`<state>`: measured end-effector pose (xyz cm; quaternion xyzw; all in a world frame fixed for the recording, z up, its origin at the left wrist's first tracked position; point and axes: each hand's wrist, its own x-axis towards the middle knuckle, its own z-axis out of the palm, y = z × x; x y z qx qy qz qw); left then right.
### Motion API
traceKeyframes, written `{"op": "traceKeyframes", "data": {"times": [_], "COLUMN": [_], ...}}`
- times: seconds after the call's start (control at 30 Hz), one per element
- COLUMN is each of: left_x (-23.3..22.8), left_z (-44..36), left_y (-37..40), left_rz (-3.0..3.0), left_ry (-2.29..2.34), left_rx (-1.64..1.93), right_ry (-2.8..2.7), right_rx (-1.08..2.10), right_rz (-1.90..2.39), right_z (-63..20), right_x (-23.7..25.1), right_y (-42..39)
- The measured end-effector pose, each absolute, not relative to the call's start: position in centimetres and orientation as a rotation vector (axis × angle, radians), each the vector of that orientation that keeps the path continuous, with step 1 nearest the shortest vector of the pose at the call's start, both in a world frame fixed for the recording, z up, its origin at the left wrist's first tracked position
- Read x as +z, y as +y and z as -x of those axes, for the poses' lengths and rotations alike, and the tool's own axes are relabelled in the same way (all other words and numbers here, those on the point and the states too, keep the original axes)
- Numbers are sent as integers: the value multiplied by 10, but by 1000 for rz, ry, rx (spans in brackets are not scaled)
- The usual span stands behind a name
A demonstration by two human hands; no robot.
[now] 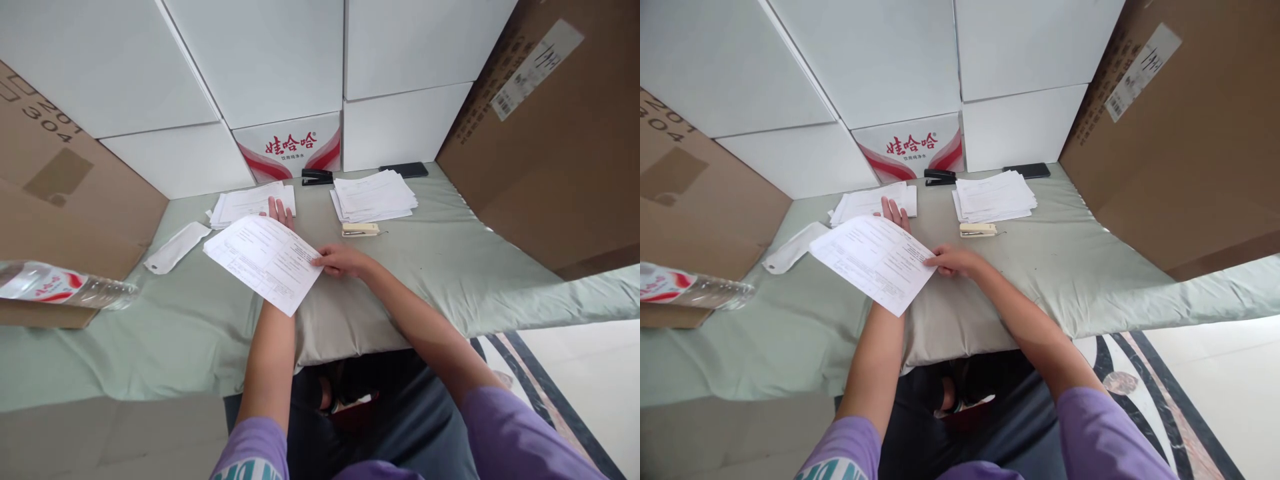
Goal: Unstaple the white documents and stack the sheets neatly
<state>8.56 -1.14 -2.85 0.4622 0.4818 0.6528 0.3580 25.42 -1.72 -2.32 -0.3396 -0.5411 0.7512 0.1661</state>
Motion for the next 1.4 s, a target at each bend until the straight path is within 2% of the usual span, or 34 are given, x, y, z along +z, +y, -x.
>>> {"op": "traceKeyframes", "data": {"times": [0.07, 0.17, 0.3, 0.43, 0.63, 0.73, 0.9, 1.1, 1.4], "left_x": [-29, -28, -25, -33, -42, -41, -39, -46, -52], "left_z": [-82, -66, -43, -48, -73, -72, -67, -66, -65], "left_y": [0, 12, 14, 17, 27, 29, 25, 28, 35], "left_rz": [-1128, -1037, -978, -1012, -938, -900, -970, -970, -915], "left_ry": [1102, 857, 827, 1042, 1132, 1145, 1190, 1191, 1161], "left_rx": [1786, 1812, 1538, 1245, 1500, 1601, 1452, 1386, 1422], "right_ry": [-1443, -1220, -1053, -1105, -1429, -1478, -1109, -553, -505], "right_rx": [2086, 1793, 1242, 961, 1190, 1208, 1139, 1009, 1177], "right_rz": [979, 1026, 967, 996, 1125, 1173, 1088, 1134, 1039], "right_z": [-259, -274, -297, -315, -329, -322, -323, -375, -388], "right_x": [-24, -21, -13, -11, -15, -19, -28, -36, -49], "right_y": [-12, 2, 17, 23, 26, 25, 38, 73, 88]}}
